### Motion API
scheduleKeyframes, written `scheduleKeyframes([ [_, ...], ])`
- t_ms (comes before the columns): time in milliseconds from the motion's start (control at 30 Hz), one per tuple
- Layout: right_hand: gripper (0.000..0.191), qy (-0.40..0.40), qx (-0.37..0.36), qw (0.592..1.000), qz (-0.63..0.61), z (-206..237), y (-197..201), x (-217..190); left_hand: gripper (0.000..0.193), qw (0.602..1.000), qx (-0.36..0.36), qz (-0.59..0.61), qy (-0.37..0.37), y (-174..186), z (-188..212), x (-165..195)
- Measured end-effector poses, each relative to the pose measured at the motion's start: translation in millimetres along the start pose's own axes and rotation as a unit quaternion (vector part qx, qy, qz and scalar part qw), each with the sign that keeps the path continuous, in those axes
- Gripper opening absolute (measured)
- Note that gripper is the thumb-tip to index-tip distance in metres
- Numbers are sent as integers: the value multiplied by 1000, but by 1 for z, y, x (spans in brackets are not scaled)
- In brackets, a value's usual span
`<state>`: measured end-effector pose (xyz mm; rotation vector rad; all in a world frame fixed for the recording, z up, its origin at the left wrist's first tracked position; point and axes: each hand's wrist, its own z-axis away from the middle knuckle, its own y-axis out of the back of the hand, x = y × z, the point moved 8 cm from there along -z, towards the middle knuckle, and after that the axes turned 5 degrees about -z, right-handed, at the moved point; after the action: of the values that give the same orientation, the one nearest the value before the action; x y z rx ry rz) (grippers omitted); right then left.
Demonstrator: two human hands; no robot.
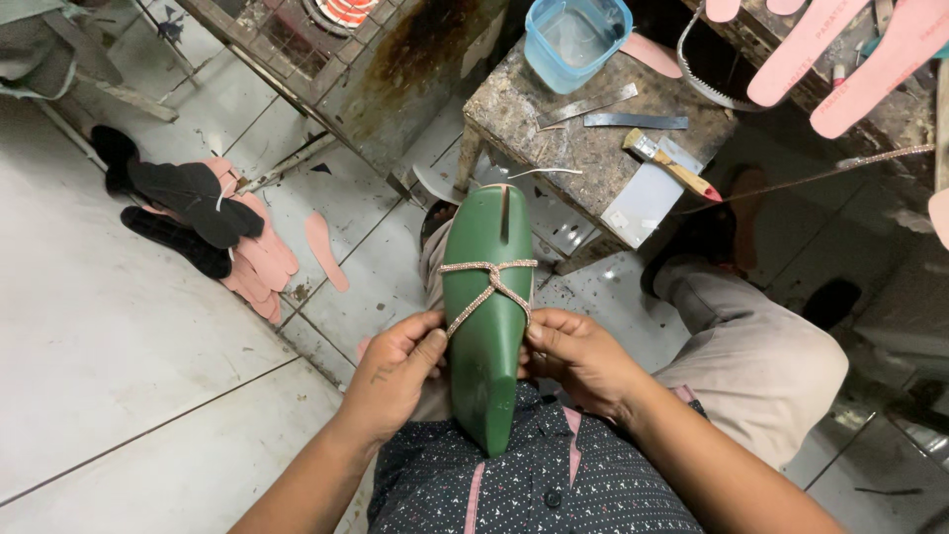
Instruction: The person sits in a shoe workshop and fits a decorative beaded strap over a pink insole on a green shoe last, positioning and pressing the strap ends against the insole. They then pick up a brush and apply glue to the strap and insole edge.
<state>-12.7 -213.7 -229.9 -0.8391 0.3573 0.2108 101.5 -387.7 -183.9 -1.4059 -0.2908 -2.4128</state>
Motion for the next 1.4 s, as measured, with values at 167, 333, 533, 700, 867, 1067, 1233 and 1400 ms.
scheduleKeyframes([
  [167, 27, 55, -50, 997, -6, 16, 3, -1, 41, 983, -94, 156, -33, -20, 8, -16],
  [333, 28, 134, -62, 981, 122, 41, 13, -12, 67, 923, -222, 313, -14, -58, 17, -14],
  [533, 23, 123, 43, 973, 193, 80, 39, -14, 98, 874, -358, 327, 37, -95, 32, 9],
  [700, 37, 255, 63, 945, 193, 112, 12, -33, 90, 869, -358, 342, 15, -102, 30, 24],
  [867, 102, 393, 15, 918, 49, 149, -22, -47, 90, 891, -343, 294, 42, -104, 28, 20],
  [1067, 111, 387, 77, 914, 94, 155, -24, -57, 86, 877, -398, 258, 80, -120, 40, 20],
  [1233, 109, 406, 91, 905, 93, 154, -8, -60, 80, 898, -375, 222, 62, -121, 32, 42],
  [1400, 111, 457, -5, 885, 84, 183, 23, -84, 72, 924, -290, -212, -130, -100, -2, 98],
])
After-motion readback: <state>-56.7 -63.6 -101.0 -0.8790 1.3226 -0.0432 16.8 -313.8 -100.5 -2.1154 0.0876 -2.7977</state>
